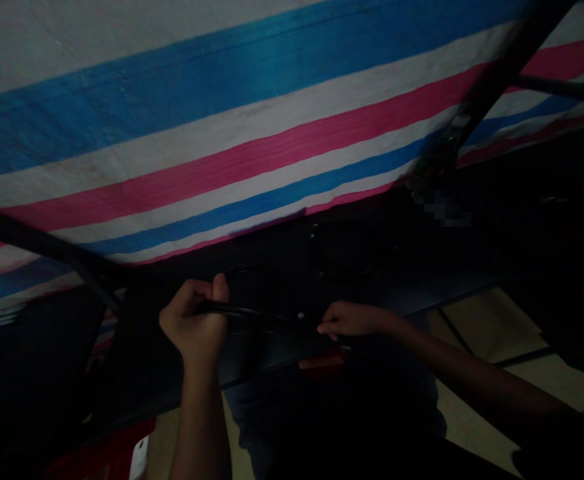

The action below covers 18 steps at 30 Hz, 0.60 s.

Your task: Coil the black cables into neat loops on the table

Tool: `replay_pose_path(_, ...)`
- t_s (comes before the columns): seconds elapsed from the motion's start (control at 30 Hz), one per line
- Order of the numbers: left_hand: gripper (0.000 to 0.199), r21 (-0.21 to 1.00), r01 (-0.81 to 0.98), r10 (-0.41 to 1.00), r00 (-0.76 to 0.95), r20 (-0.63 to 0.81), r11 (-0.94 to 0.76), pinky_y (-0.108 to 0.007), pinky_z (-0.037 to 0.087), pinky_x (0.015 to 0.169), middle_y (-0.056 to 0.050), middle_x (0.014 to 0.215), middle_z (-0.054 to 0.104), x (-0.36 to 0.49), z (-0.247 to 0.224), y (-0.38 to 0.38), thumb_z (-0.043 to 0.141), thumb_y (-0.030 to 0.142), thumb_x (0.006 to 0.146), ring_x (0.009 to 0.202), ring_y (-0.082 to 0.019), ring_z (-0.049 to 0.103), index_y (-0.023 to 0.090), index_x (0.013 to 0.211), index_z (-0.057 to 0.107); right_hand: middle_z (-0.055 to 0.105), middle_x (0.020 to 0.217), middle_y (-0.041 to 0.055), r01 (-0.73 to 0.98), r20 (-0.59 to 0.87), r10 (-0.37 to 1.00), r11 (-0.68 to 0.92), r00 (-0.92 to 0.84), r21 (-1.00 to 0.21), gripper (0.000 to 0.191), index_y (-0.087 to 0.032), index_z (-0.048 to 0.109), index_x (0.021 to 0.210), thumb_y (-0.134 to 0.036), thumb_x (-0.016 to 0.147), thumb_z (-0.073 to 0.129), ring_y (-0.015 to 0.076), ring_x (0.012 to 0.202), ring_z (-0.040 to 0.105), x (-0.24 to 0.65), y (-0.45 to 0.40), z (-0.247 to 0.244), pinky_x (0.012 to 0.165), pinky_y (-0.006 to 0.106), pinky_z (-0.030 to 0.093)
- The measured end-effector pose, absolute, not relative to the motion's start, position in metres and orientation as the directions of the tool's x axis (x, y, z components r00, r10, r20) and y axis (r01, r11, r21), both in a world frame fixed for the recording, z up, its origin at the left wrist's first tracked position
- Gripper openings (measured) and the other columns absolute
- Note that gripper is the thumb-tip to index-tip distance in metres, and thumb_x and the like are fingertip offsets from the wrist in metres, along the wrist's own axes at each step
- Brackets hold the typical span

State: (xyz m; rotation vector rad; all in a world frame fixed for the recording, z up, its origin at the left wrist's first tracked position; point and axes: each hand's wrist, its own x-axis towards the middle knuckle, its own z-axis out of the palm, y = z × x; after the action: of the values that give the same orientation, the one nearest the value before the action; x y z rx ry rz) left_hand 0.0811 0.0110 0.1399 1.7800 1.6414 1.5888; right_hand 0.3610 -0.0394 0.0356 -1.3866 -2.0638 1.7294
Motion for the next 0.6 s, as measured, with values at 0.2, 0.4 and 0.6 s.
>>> replay_pose_path(0.2,0.037,0.780,0.523,0.853,-0.174,0.492,-0.343,-0.022,0.026,0.047,0.008,0.052,0.035,0.083,0.142,0.007,0.069,0.037,0.086,0.049,-0.009,0.034,0.019,0.061,0.049,0.055,0.062,-0.0030,0.193,-0.267,0.635,-0.184,-0.725,-0.964,0.056,-0.013,0.070,0.085,-0.063,0.097,0.048,0.0090,0.053,0.048,0.344,-0.045,0.058,0.054,0.022,0.037)
replay_pose_path(0.4,0.034,0.642,0.573,0.847,0.199,0.493,-0.509,-0.021,0.031,0.047,0.007,0.051,0.045,0.096,0.130,-0.005,0.068,0.027,0.085,0.045,-0.008,0.041,0.019,0.058,0.049,0.036,0.050,-0.0079,0.112,-0.178,0.722,-0.139,-0.669,-0.984,0.067,-0.015,0.066,0.073,-0.071,0.097,0.039,0.0076,0.045,0.031,0.341,-0.043,0.109,0.046,0.023,0.025)
replay_pose_path(0.6,0.031,0.671,0.501,0.811,0.515,0.276,-0.546,-0.021,0.035,0.050,0.005,0.056,0.052,0.082,0.117,-0.011,0.059,0.029,0.095,0.049,-0.009,0.049,0.020,0.065,0.057,0.055,0.060,-0.0001,0.575,-0.394,0.756,-0.028,-0.523,-0.818,0.056,-0.017,0.068,0.070,-0.059,0.099,0.045,0.0113,0.053,0.045,0.399,-0.053,0.133,0.052,0.025,0.032)
